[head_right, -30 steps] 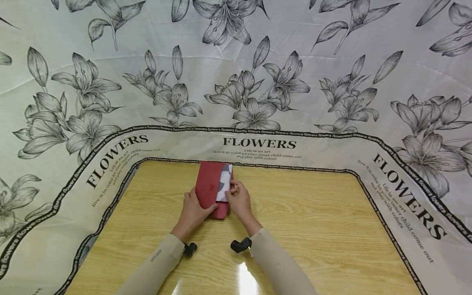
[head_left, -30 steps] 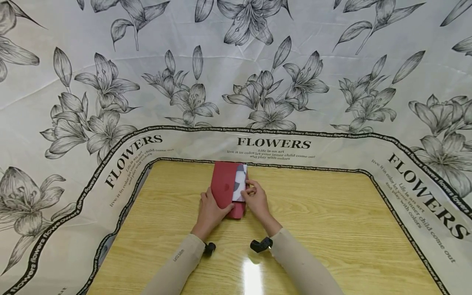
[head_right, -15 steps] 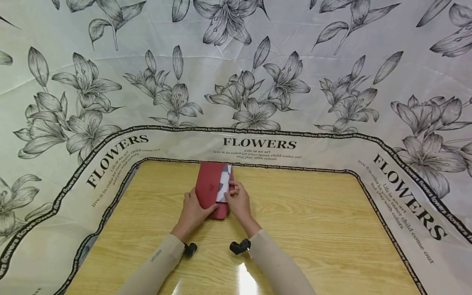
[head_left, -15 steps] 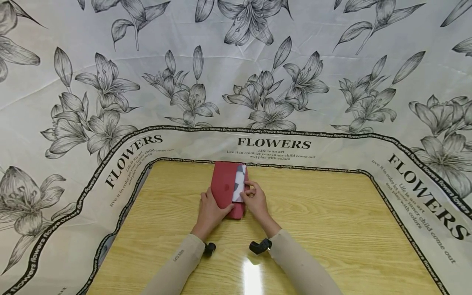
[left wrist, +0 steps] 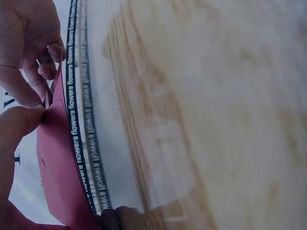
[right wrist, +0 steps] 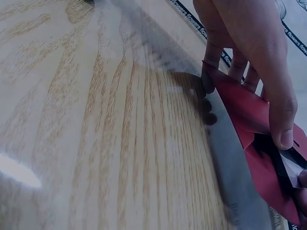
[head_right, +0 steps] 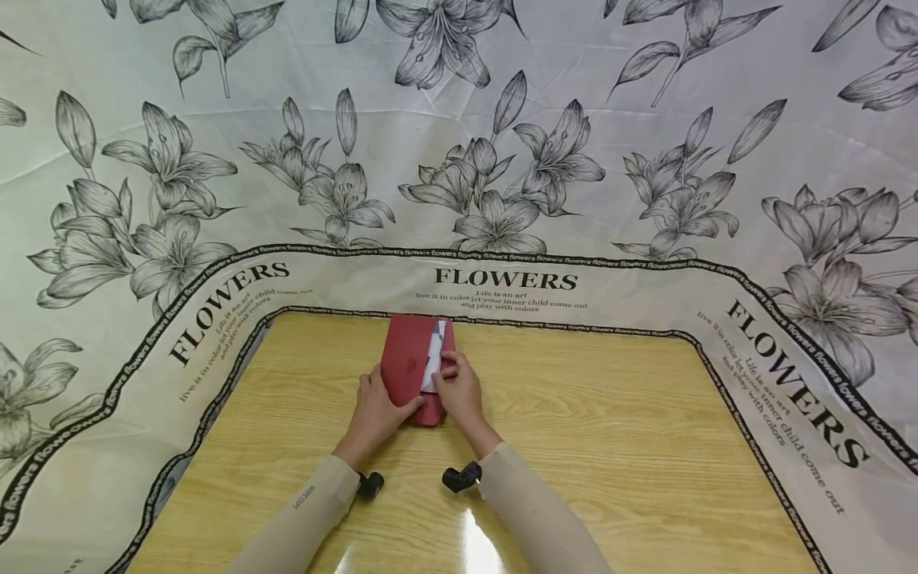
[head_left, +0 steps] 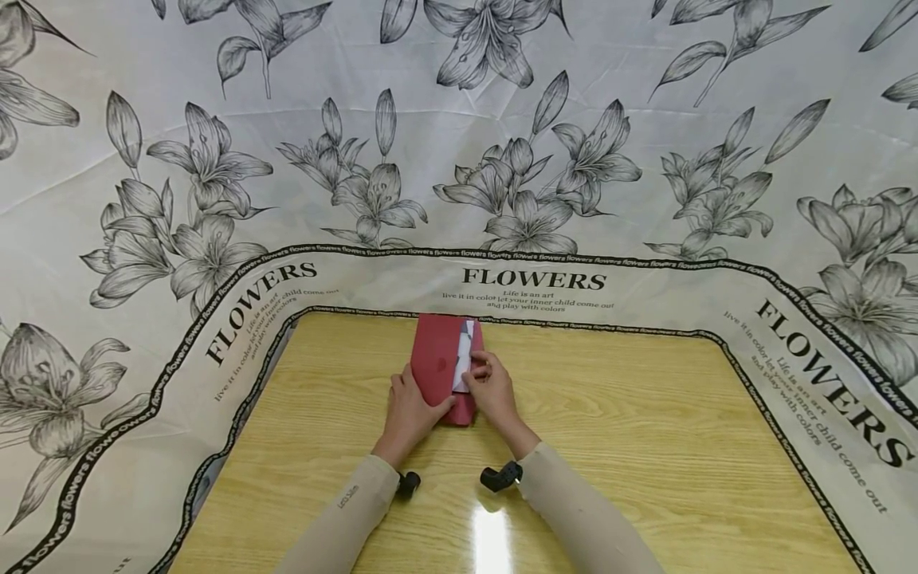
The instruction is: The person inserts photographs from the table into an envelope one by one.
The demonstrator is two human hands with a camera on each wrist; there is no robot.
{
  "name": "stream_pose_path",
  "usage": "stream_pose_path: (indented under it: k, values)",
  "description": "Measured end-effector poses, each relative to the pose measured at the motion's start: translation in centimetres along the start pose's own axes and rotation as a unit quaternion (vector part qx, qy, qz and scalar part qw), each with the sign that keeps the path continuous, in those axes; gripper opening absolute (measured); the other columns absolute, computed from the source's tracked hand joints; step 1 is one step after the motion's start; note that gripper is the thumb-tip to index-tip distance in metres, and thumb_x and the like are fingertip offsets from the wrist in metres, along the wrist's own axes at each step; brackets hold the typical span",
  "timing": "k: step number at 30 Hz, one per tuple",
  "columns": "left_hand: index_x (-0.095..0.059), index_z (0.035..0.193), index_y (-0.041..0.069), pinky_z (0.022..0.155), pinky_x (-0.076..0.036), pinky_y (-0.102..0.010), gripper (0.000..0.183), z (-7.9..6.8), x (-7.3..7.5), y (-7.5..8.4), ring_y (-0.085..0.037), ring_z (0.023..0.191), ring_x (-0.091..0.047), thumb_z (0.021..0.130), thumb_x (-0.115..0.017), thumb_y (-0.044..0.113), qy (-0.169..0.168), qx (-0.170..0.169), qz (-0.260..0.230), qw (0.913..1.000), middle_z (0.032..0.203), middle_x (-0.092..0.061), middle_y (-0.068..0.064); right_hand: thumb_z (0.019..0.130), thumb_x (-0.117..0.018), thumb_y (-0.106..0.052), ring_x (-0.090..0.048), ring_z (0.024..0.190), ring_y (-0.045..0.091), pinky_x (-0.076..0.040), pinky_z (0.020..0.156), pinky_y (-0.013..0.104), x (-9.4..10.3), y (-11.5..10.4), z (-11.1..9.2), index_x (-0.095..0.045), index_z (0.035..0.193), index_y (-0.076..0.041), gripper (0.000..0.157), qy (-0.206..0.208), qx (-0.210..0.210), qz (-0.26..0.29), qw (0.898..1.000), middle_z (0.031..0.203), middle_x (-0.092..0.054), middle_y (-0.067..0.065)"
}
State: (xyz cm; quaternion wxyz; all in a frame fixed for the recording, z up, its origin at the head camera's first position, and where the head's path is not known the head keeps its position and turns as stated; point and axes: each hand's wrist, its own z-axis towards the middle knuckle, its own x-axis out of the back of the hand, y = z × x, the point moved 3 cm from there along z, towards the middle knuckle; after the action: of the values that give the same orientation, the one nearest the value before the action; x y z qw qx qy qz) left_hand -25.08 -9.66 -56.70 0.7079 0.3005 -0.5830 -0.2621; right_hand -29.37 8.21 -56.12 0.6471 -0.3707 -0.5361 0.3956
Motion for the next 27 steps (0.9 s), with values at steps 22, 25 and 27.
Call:
stream_pose_path:
  k: [22, 25, 27]
  values:
    - [-0.032, 0.159, -0.007, 0.100, -0.051, -0.055, 0.111, 0.10, -0.09, -0.03, -0.043, 0.113, -0.055, 0.085, -0.090, 0.052, 0.003, -0.004, 0.002, 1.0000, 0.132, -0.047, -0.029, 0.094, -0.082, -0.006, -0.064, 0.082, 0.023, -0.051, 0.086, 0.043, -0.64, -0.74, 0.08, -0.072, 0.131, -0.006, 0.039, 0.029, 0.038, -0.060, 0.997, 0.090, -0.074, 0.006]
    - [-0.032, 0.159, -0.007, 0.100, -0.051, -0.055, 0.111, 0.09, -0.06, 0.04, -0.043, 0.112, -0.055, 0.085, -0.089, 0.053, 0.003, -0.005, 0.002, 1.0000, 0.132, -0.047, -0.029, 0.094, -0.082, -0.007, -0.063, 0.091, 0.030, -0.041, 0.103, 0.053, -0.76, -0.79, 0.14, -0.072, 0.131, -0.005, 0.038, 0.029, 0.045, -0.064, 0.997, 0.090, -0.075, 0.006]
    - [-0.032, 0.159, -0.007, 0.100, -0.051, -0.055, 0.111, 0.09, -0.05, 0.06, -0.043, 0.112, -0.055, 0.085, -0.089, 0.052, 0.002, -0.005, 0.002, 1.0000, 0.132, -0.047, -0.029, 0.094, -0.082, -0.007, -0.062, 0.096, 0.033, -0.034, 0.108, 0.057, -0.86, -0.81, 0.17, -0.072, 0.130, -0.005, 0.038, 0.028, 0.046, -0.064, 0.996, 0.091, -0.075, 0.007]
